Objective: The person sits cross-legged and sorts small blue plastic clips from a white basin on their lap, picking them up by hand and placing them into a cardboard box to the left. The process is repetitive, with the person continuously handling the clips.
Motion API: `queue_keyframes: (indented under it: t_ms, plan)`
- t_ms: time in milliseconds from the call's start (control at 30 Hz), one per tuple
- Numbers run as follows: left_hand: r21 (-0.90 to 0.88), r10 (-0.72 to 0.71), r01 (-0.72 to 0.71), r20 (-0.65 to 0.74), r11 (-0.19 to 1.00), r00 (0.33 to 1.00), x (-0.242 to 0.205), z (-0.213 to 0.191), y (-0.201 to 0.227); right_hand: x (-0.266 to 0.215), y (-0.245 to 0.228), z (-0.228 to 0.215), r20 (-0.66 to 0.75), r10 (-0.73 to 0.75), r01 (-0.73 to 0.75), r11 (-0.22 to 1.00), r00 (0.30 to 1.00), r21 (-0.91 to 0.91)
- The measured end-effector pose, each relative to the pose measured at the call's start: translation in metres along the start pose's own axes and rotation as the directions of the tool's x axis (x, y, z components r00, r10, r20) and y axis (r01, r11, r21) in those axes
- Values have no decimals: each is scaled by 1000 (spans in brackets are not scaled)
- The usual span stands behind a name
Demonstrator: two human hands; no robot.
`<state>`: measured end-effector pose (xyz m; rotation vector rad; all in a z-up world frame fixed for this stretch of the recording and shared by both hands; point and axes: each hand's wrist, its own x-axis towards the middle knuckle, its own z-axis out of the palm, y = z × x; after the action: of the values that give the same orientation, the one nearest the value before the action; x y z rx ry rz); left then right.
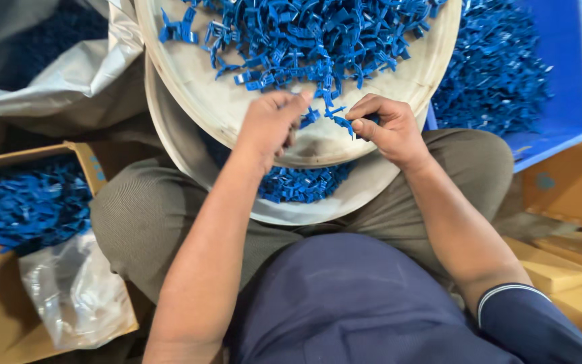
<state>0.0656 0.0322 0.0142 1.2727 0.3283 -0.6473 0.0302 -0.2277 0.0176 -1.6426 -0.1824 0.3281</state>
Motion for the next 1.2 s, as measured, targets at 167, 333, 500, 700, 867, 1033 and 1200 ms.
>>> queue_keyframes:
  t_ms: [167, 333, 500, 700, 867, 1033, 1200]
  plan:
    - [-10, -185, 187, 102, 982, 977, -4, 13, -15, 1, -11, 8, 104, -184, 198, 969, 977, -150]
    - [114, 48, -51, 21, 992, 999, 5, 14, -18, 4, -8, 21, 92, -95, 100, 994, 991, -52]
    - [682, 482, -382, 50, 623, 875, 9, 14, -23, 14, 3, 12, -12, 272, -245, 886, 962, 394]
    - [419, 203, -339, 336, 842, 920, 10, 5, -24, 24, 2, -4, 124, 331, -295, 537, 935, 790]
    - [524, 78, -319, 430, 790, 899, 4, 3, -33, 21, 7, 17, 176, 287, -321, 924, 942, 211]
    - [474, 210, -311, 254, 824, 944, 12, 8, -31, 17, -14, 13, -20, -316, 271, 844, 949, -463]
    - [-274, 33, -39, -27, 961, 999, 5, -16, -11, 15, -48, 7, 285, 209, -146, 962, 936, -229]
